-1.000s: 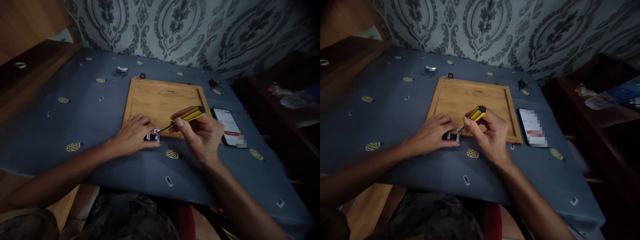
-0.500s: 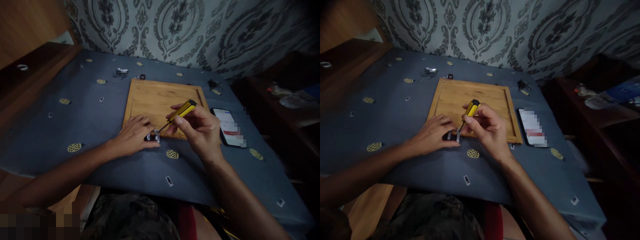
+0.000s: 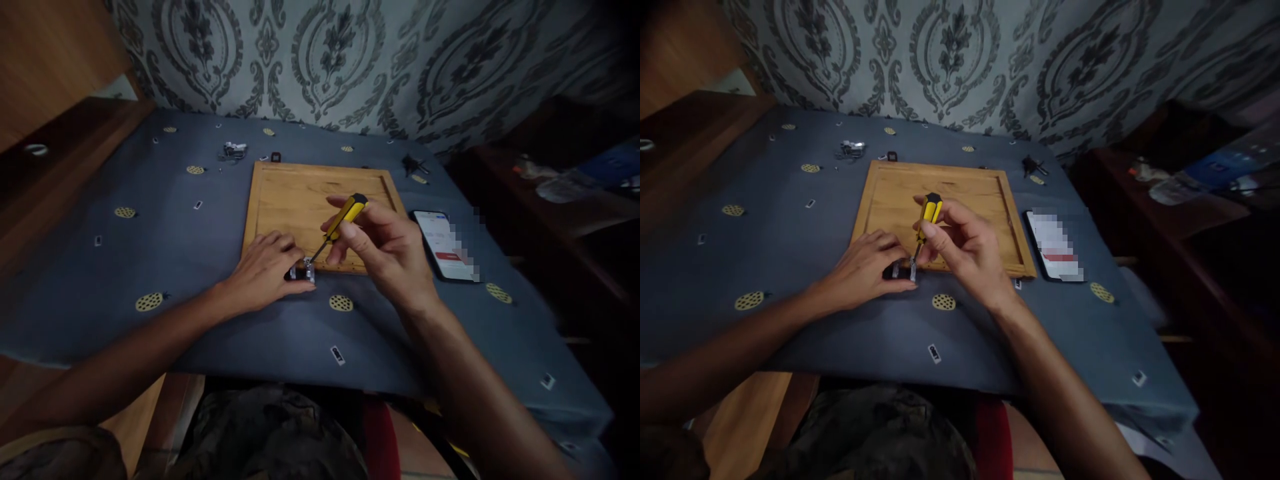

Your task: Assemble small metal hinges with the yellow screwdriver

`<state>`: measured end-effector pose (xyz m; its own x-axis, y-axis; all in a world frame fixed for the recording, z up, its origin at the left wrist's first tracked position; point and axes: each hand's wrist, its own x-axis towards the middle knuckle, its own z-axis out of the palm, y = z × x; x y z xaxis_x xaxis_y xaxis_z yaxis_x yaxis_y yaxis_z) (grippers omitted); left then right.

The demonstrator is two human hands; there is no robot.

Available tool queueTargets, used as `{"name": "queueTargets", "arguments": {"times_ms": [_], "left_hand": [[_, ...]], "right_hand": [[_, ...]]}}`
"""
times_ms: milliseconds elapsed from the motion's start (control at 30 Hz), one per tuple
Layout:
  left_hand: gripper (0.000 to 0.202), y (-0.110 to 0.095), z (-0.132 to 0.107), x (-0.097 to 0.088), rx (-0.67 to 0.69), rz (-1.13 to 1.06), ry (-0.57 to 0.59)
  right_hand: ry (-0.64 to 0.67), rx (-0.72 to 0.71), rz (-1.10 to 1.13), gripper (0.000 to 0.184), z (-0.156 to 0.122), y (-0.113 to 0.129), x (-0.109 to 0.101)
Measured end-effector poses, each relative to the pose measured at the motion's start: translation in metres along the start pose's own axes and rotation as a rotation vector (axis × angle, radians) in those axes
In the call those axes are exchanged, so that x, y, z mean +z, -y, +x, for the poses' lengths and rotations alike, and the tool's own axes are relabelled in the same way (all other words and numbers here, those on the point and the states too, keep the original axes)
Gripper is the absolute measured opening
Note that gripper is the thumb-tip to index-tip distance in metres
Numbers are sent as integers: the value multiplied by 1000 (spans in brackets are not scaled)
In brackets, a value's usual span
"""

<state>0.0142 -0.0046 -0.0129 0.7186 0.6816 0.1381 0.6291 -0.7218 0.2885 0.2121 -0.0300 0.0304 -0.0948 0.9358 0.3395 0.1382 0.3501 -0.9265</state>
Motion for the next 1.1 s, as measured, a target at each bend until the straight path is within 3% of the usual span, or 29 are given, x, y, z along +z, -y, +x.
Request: {"name": "queueTargets", "arguments": {"times_ms": [200, 333, 467, 633, 1100], "left_hand": [[41, 1, -1, 2, 10, 7, -36], [40, 2, 0, 2, 9, 10, -28], [41, 1, 0, 1, 6, 20, -20], [43, 1, 0, 0, 0, -2, -9], [39, 1, -1, 0, 3, -27, -21]], "right_hand": [[-127, -21, 15, 31, -6, -7, 0], [-113, -42, 70, 35, -6, -7, 2], [-119, -71, 47, 26, -10, -6, 3], [-313, -199, 88, 20, -14, -12, 1], [-321, -68, 8, 25, -18, -13, 1]]}}
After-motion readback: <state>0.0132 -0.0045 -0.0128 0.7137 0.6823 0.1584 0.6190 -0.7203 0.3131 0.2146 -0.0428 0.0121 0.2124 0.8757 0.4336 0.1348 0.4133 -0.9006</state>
